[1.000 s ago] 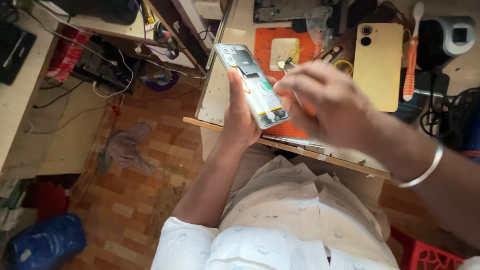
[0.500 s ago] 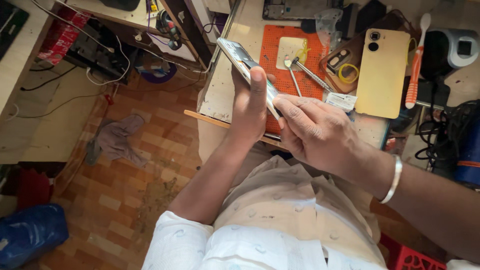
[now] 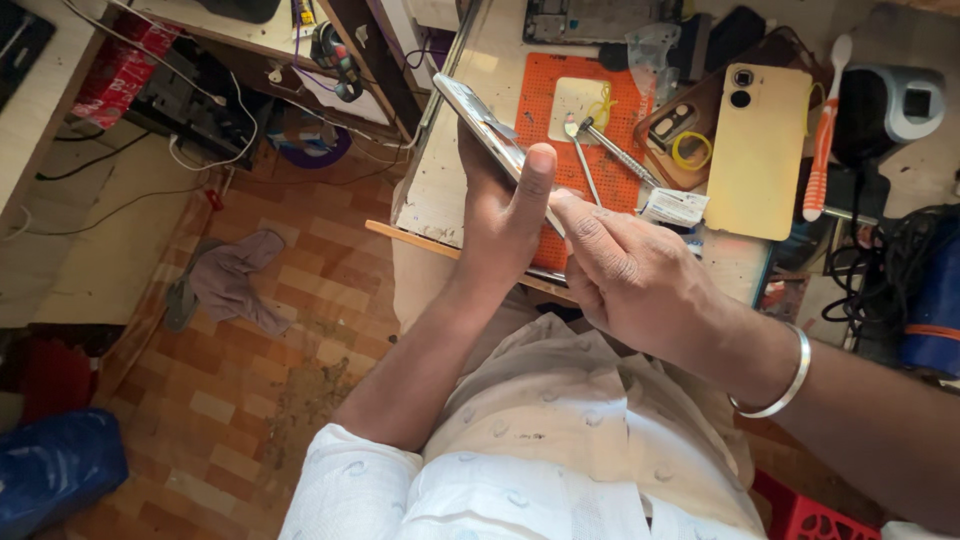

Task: The person pries open the back cover of a smartphone using a metal pry tool, working around the edges of the device. They then lift off the cover, expose the internal battery and components, and press and reposition the phone's parts while holding it over the workbench.

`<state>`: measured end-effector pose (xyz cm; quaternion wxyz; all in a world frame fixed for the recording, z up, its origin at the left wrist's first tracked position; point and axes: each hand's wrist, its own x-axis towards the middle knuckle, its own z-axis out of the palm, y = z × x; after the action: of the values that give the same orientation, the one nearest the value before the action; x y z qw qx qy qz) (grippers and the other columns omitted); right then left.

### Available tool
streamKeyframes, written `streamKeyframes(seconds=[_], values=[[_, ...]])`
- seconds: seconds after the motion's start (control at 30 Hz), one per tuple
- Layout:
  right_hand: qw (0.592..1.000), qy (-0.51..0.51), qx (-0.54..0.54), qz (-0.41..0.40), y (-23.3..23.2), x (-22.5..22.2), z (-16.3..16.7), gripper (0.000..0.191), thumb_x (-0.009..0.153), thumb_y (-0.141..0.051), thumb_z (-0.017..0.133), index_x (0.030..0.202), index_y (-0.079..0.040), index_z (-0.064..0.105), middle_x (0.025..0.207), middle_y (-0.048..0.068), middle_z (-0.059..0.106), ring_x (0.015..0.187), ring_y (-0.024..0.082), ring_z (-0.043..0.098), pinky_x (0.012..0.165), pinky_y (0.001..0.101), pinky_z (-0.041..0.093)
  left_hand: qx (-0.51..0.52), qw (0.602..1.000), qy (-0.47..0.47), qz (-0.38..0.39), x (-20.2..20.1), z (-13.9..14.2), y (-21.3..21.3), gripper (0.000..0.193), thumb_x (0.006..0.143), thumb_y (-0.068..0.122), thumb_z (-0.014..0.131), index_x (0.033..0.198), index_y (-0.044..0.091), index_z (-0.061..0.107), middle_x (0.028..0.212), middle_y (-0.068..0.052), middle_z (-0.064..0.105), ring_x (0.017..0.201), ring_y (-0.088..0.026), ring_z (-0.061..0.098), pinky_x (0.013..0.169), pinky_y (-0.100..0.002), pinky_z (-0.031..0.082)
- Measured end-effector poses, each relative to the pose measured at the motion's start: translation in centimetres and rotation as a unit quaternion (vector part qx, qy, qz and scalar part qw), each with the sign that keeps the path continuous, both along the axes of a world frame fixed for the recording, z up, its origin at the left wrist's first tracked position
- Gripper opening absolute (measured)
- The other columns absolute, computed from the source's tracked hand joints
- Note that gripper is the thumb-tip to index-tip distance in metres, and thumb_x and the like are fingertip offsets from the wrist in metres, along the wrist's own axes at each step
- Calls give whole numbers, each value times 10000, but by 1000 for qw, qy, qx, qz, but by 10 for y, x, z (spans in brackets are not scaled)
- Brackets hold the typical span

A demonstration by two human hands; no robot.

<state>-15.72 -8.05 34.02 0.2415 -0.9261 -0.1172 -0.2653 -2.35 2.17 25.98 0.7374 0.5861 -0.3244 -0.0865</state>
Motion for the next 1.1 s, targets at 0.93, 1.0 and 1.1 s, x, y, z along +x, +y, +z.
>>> streamKeyframes(seconds=[0.93, 1.0, 1.1], values=[[993, -34, 39, -111, 16, 7, 17, 239, 970, 41, 660, 1208, 32, 679, 807, 143, 667, 670, 232, 679, 629, 344, 541, -100, 992, 40, -64, -4, 46, 27, 1146, 1027, 207, 795, 1652, 148, -164, 1232, -145, 539, 1074, -176, 654, 937, -310, 608], [991, -20, 85, -99, 16, 10, 18, 196, 997, 35, 640, 1189, 43, 676, 843, 136, 700, 742, 204, 726, 672, 308, 576, -118, 988, 61, -80, 0, 44, 28, 1169, 1009, 176, 795, 1678, 149, -164, 1235, -136, 544, 1077, -173, 655, 940, -315, 605], [980, 17, 181, -80, 17, 13, 21, 159, 1037, 35, 589, 1175, 70, 659, 927, 134, 750, 879, 159, 788, 737, 246, 630, -131, 985, 64, -91, 3, 43, 30, 1163, 1014, 127, 789, 1665, 149, -174, 1249, -135, 565, 1081, -168, 657, 961, -316, 594]])
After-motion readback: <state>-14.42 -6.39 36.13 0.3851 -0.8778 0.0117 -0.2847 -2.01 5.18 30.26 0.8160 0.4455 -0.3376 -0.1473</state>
